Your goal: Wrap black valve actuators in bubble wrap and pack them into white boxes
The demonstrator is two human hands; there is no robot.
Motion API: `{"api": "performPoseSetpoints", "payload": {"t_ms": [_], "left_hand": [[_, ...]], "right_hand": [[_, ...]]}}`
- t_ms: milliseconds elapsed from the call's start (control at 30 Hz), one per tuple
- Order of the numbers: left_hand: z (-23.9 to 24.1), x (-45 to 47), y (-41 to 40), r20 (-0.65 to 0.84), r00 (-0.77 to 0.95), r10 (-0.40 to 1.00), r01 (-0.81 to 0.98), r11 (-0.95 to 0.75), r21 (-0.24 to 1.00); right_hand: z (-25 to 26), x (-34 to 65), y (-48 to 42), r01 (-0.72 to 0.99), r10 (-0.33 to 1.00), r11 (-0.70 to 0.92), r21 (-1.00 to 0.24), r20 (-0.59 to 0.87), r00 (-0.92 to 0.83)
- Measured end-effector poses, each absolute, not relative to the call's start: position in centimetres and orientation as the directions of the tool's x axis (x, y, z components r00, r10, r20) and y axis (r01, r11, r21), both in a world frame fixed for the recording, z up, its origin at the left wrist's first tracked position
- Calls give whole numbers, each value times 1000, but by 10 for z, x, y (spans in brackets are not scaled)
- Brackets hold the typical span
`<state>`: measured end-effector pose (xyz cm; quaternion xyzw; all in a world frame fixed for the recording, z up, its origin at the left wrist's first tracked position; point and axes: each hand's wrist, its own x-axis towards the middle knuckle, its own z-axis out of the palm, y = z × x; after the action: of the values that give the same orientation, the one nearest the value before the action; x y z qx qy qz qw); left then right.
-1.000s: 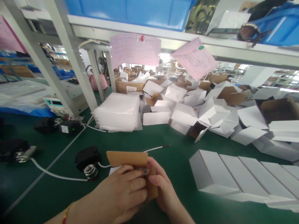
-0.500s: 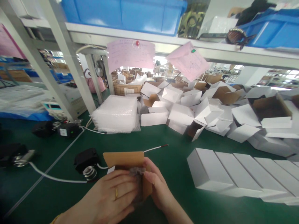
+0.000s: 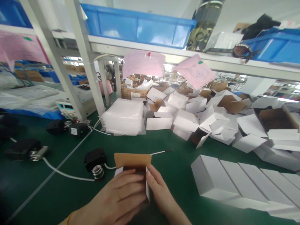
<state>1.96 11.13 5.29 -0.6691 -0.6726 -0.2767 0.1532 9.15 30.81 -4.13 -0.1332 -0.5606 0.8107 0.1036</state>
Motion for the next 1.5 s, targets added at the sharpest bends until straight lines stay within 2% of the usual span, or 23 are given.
{"api": "performPoseSetpoints", "payload": {"t_ms": [100, 167, 267, 433, 500, 567, 633, 700, 800, 867, 967, 1000, 1033, 1100, 1167, 1333, 1400, 1500], "left_hand": [[42, 17, 84, 702, -263, 661, 960, 107, 259], [25, 14, 73, 717, -377, 586, 923, 175, 342], [2, 10, 69, 665, -407, 627, 903, 167, 395], [-3, 8, 73, 604, -422, 676, 871, 116, 478], [-1, 9, 73, 605, -427, 672, 861, 97, 500], [-1, 10, 74, 611, -424, 668, 860, 85, 504], [-2, 12, 75, 626, -419, 658, 867, 86, 490], [-5, 14, 75, 652, -410, 638, 881, 91, 464], [-4, 20, 71, 702, -401, 589, 886, 55, 460], [1, 24, 63, 710, -501, 495, 822, 14, 570], [15, 22, 51, 653, -679, 335, 693, 1, 721], [20, 19, 48, 634, -688, 353, 684, 24, 729], [24, 16, 46, 613, -661, 433, 697, 50, 716], [30, 7, 45, 533, -518, 669, 746, 49, 664], [31, -1, 47, 443, -377, 813, 771, 11, 637], [24, -10, 53, 457, -303, 836, 819, -17, 574], [24, -11, 54, 460, -270, 846, 838, -28, 544], [30, -12, 54, 460, -238, 856, 844, -53, 534]], "right_hand": [[-38, 88, 307, -26, 298, -425, -905, -112, -948], [-38, 85, 304, -10, 293, -448, -894, -136, -947], [-37, 82, 296, 70, 273, -445, -893, -209, -939], [-25, 77, 287, 126, 231, -365, -923, -221, -947], [-13, 75, 286, 63, 230, -251, -966, -123, -965], [2, 75, 286, -146, 185, -27, -989, 138, -973], [16, 79, 286, -411, 14, 205, -888, 422, -906], [26, 88, 288, -583, -175, 368, -724, 563, -808], [29, 107, 293, -611, -328, 549, -570, 526, -785], [28, 117, 296, -564, -340, 594, -573, 457, -822], [26, 119, 296, -539, -336, 624, -566, 428, -839], [26, 117, 295, -532, -350, 653, -539, 408, -843], [27, 114, 294, -526, -369, 682, -507, 382, -847], [29, 109, 291, -516, -406, 730, -449, 322, -855], [29, 105, 287, -521, -420, 751, -407, 314, -851], [24, 107, 280, -571, -408, 773, -278, 471, -782], [27, 107, 280, -560, -412, 766, -316, 426, -805], [41, 106, 283, -520, -409, 733, -438, 327, -852]]}}
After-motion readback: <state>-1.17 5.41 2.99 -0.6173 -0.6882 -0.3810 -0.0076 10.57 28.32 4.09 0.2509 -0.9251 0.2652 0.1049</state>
